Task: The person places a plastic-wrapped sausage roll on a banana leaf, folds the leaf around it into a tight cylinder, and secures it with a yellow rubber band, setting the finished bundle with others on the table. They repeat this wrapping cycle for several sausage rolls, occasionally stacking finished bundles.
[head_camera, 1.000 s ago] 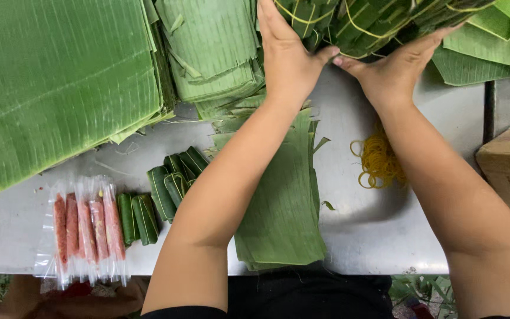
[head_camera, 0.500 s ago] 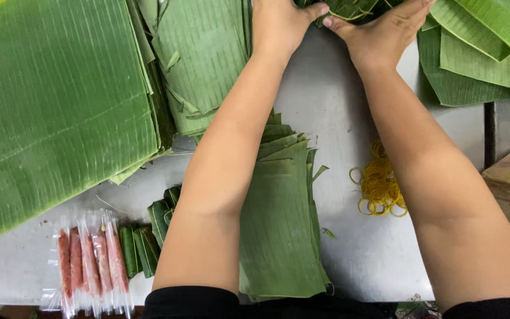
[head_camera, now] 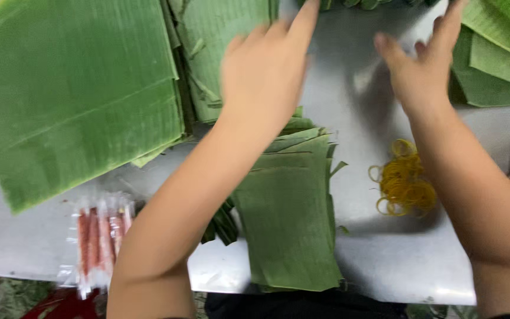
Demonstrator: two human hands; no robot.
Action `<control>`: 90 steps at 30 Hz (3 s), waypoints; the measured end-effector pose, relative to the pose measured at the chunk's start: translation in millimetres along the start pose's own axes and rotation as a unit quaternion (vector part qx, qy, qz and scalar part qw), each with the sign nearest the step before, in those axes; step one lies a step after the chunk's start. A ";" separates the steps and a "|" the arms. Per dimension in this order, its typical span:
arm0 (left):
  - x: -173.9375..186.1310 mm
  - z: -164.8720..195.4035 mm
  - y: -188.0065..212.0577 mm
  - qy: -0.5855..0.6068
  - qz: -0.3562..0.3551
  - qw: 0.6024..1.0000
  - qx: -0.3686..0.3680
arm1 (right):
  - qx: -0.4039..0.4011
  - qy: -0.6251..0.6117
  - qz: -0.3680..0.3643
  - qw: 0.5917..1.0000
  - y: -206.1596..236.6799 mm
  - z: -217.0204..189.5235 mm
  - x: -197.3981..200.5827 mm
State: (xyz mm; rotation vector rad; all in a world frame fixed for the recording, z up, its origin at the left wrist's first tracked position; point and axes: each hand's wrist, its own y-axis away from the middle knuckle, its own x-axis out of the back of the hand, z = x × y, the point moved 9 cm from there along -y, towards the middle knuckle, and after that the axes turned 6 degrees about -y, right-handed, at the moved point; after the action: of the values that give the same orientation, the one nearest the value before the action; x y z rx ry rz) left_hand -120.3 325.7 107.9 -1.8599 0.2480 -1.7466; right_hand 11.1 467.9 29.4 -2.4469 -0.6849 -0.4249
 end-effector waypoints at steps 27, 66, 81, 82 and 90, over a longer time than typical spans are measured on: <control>24.7 -246.0 176.0 0.365 -0.061 0.844 0.389 | -0.292 -0.231 -0.345 0.861 222.5 -44.3 -39.3; 2.3 -82.8 289.3 0.722 0.144 0.389 0.554 | -0.434 -0.645 -0.028 0.628 206.6 -9.7 -33.9; -39.4 -1.5 287.4 0.828 0.082 0.202 0.516 | -0.361 -0.325 -0.185 0.854 238.7 -0.8 -27.1; -40.8 1.8 286.3 0.831 0.060 0.222 0.506 | -0.369 -0.285 -0.199 0.862 239.1 2.3 -27.6; -47.3 0.3 296.4 0.791 0.003 0.308 0.528 | -0.309 -0.437 -0.180 0.826 212.1 -9.4 -27.5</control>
State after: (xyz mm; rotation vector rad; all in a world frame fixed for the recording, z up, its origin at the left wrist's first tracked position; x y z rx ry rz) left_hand -54.1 106.3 -86.0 1.1566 -0.2267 -2.0382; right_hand 104.7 300.5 -65.8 -3.0977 -1.6096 0.4973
